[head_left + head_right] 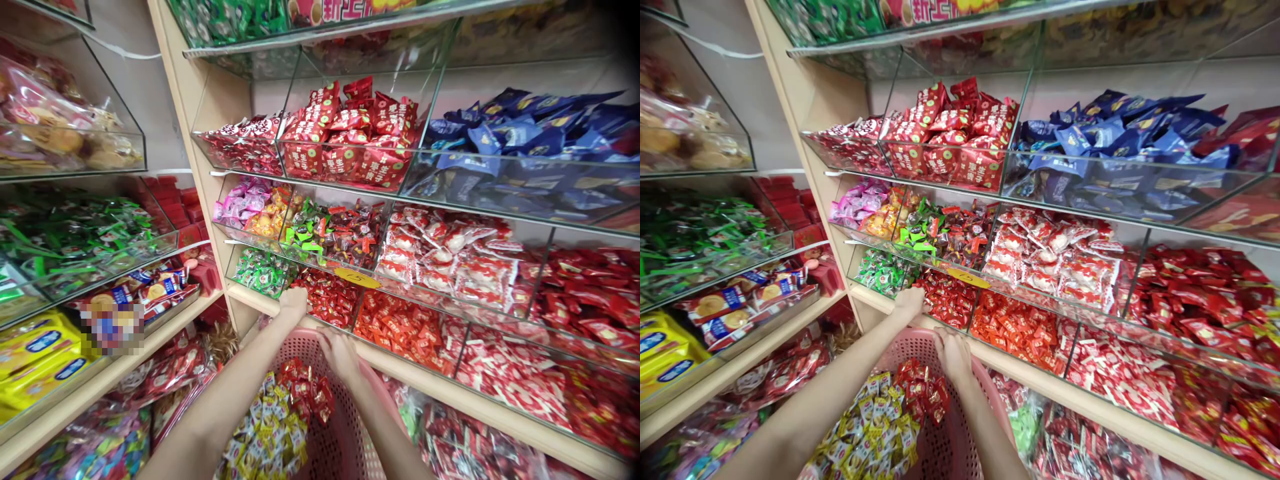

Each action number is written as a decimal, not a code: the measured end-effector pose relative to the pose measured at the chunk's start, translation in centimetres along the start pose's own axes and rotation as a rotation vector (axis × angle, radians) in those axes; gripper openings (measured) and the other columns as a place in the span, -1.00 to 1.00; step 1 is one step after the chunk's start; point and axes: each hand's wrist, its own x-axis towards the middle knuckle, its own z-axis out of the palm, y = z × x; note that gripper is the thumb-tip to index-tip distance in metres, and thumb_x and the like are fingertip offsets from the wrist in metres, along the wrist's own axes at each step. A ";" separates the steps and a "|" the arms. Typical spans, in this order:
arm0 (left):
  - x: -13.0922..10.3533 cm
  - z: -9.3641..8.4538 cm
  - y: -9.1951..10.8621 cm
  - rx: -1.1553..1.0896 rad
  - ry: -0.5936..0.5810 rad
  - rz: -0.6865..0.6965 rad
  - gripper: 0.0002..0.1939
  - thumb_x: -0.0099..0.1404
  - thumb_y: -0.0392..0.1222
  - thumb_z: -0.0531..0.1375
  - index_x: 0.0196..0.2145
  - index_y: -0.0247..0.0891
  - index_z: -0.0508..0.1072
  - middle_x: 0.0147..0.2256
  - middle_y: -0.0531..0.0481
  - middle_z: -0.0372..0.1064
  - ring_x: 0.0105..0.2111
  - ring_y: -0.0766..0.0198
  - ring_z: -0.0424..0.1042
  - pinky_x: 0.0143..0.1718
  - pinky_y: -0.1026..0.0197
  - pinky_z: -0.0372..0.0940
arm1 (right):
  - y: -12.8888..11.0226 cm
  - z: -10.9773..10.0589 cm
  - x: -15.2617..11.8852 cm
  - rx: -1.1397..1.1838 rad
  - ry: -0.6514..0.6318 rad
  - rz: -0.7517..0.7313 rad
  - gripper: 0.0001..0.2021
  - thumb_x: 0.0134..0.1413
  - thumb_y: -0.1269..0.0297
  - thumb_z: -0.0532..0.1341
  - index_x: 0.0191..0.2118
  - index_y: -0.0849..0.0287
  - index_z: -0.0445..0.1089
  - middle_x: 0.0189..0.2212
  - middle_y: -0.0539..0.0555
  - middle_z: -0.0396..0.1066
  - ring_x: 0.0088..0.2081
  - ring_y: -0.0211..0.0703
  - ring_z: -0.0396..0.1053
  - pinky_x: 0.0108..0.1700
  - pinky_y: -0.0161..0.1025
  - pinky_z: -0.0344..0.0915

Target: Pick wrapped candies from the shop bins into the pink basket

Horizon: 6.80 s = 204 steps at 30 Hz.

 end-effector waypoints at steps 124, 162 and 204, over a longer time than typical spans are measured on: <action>-6.4 8.1 -5.3 -0.067 0.078 0.125 -0.38 0.27 0.21 -0.29 -0.14 -0.14 0.41 -0.25 -0.13 0.46 -0.27 0.08 0.45 -0.30 0.13 0.29 | -0.2 -3.7 8.9 -0.492 -0.375 0.025 -0.77 0.01 0.27 0.13 -0.22 0.22 0.41 -0.19 0.26 0.42 -0.12 -0.04 0.38 -0.22 -0.26 0.23; -6.7 7.5 -5.2 -0.055 0.036 0.137 -0.40 0.29 0.18 -0.29 -0.09 -0.17 0.35 -0.28 -0.17 0.45 -0.24 0.07 0.44 -0.27 0.11 0.29 | -2.6 -7.7 9.3 -0.444 -0.443 0.068 -0.67 -0.10 0.10 0.14 -0.29 0.22 0.46 -0.28 0.22 0.46 -0.23 -0.05 0.41 -0.35 -0.30 0.23; -6.9 7.6 -5.4 -0.062 0.074 0.155 -0.40 0.28 0.19 -0.32 -0.12 -0.15 0.36 -0.23 -0.10 0.45 -0.25 0.13 0.45 -0.29 0.16 0.30 | -2.2 -3.3 9.6 -0.548 -0.385 -0.141 -0.68 0.10 0.37 0.06 0.01 0.18 0.21 -0.15 0.24 0.39 -0.10 -0.04 0.36 -0.18 -0.24 0.19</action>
